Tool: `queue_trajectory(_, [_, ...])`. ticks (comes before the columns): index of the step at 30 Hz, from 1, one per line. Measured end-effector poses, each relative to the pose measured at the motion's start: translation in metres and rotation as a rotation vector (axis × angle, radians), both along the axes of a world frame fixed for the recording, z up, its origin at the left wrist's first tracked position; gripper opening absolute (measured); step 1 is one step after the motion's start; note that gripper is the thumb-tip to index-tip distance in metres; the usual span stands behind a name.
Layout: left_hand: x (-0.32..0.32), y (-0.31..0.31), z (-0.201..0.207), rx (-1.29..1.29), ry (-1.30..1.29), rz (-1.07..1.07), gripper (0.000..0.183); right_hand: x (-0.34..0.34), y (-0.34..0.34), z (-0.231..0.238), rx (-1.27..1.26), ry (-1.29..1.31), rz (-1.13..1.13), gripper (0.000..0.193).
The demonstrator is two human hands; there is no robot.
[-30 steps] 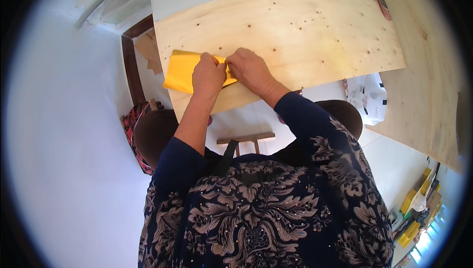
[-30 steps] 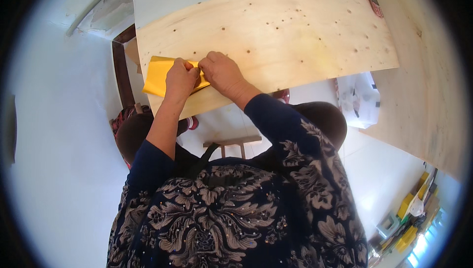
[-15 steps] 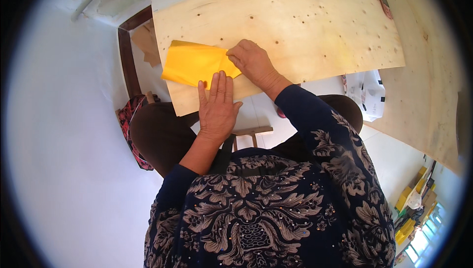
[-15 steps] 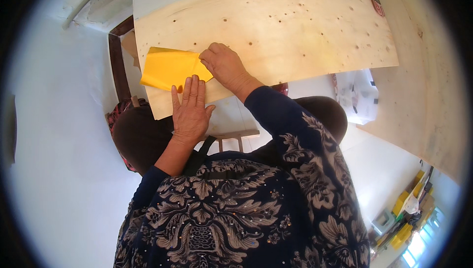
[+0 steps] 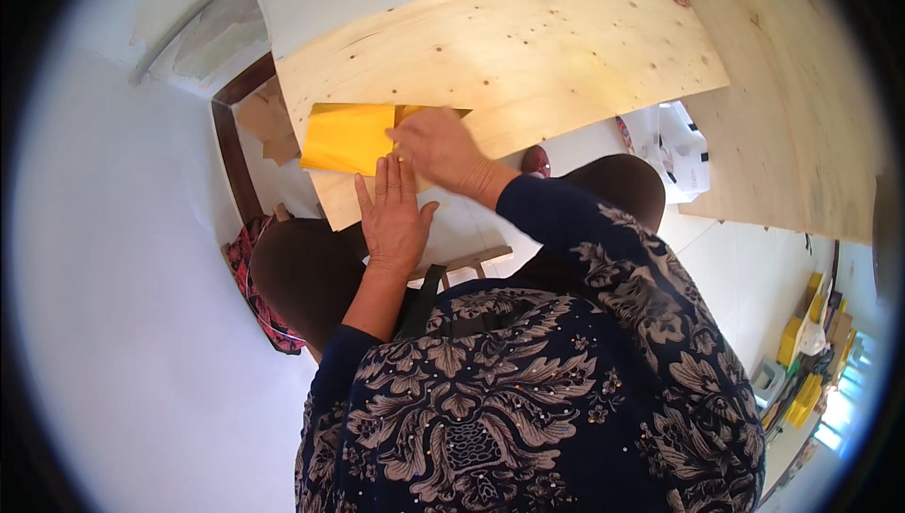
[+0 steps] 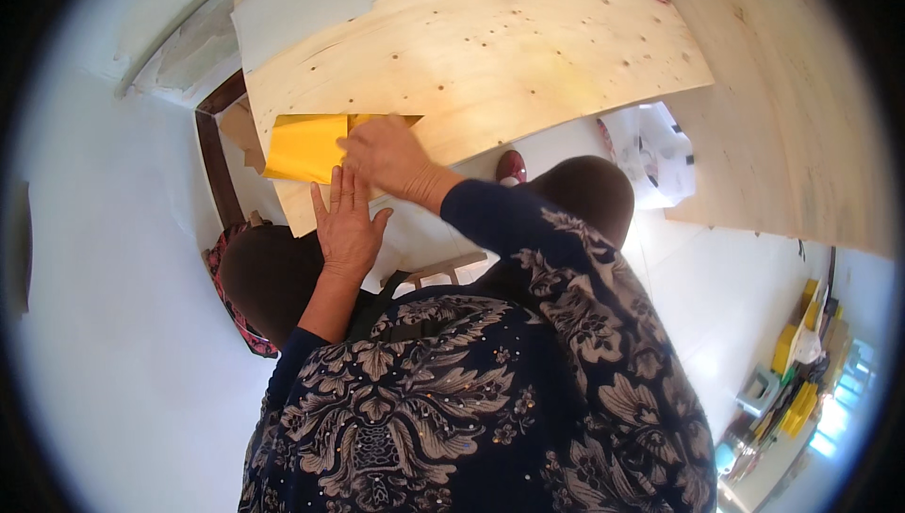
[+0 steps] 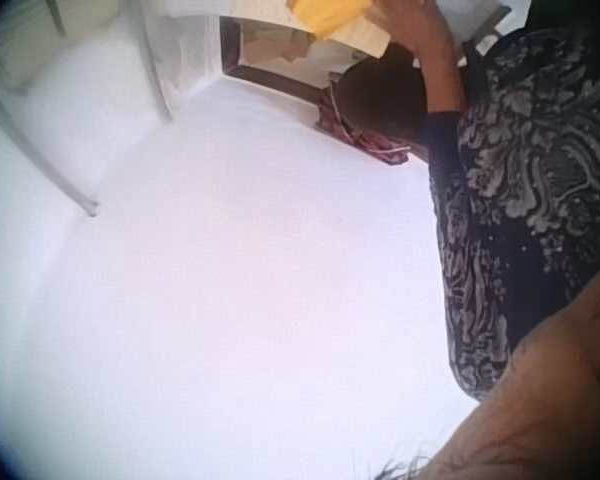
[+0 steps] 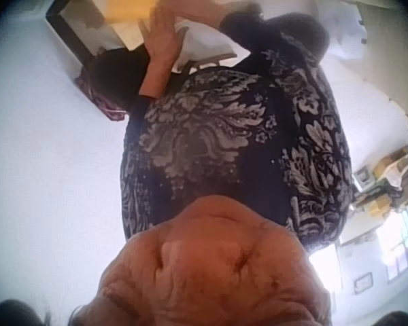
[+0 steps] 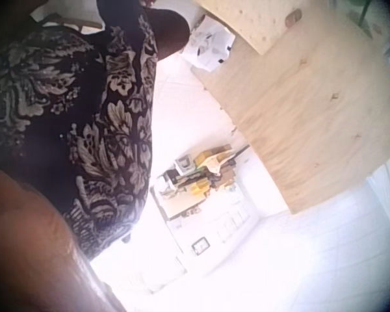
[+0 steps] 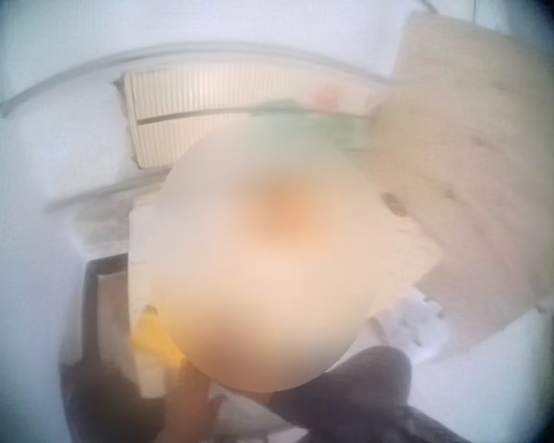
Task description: The person folds a sheet of gold-colored paper by hand on a wooden table, pressing creases and stacking the finished folded piece with others. The person repeats the folding process with another sheet, aligning edges and smoothing the folds.
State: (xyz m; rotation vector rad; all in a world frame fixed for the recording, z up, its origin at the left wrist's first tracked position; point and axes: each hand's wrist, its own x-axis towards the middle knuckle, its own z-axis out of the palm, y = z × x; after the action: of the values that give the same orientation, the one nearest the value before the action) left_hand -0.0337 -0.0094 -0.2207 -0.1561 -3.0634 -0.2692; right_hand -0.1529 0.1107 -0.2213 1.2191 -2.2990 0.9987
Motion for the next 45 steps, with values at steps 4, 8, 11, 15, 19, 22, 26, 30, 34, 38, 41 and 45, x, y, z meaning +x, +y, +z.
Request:
queue_trajectory(4, [0.0,-0.002,-0.002,-0.005,0.045,-0.021,0.075,0.033,0.013,-0.004,0.277,-0.009,0.025,0.051])
queue_trajectory(8, [0.002,-0.004,-0.004,-0.009,0.032,-0.017,0.074,0.024,0.043,-0.009,0.528,0.002,0.021,0.063])
queue_trajectory(11, [0.001,-0.003,-0.002,-0.005,0.0,-0.001,0.074,0.013,0.056,-0.006,0.53,-0.009,-0.013,0.062])
queue_trajectory(15, [0.001,-0.009,0.004,0.009,0.013,-0.048,0.074,0.017,0.064,0.005,0.513,-0.018,-0.069,0.059])
queue_trajectory(19, [-0.001,-0.028,0.013,0.035,-0.003,-0.188,0.072,0.05,0.075,0.009,0.483,0.032,-0.104,0.046])
queue_trajectory(22, [-0.003,-0.04,0.018,0.033,-0.032,-0.273,0.069,0.059,0.088,0.005,0.558,0.095,-0.141,0.045])
queue_trajectory(26, [-0.005,-0.041,0.019,0.044,0.005,-0.268,0.064,0.048,0.093,-0.003,0.392,0.086,-0.038,0.036])
queue_trajectory(30, [0.002,-0.04,0.016,-0.041,0.036,-0.245,0.061,0.034,0.095,-0.004,0.319,0.108,0.085,0.032])
queue_trajectory(34, [0.006,-0.043,0.013,-0.112,0.094,-0.273,0.061,0.031,0.096,0.002,0.339,0.118,0.118,0.029])
queue_trajectory(38, [0.021,-0.039,0.015,-0.077,0.129,-0.148,0.061,0.04,0.09,0.015,0.36,0.155,0.049,0.017])
queue_trajectory(41, [0.039,-0.029,0.019,0.397,0.039,0.164,0.052,0.062,0.078,0.022,0.352,0.185,-0.061,0.007])
queue_trajectory(45, [0.032,-0.014,0.017,1.703,-0.497,0.701,0.044,0.096,0.055,0.024,0.206,0.229,-0.128,0.01])
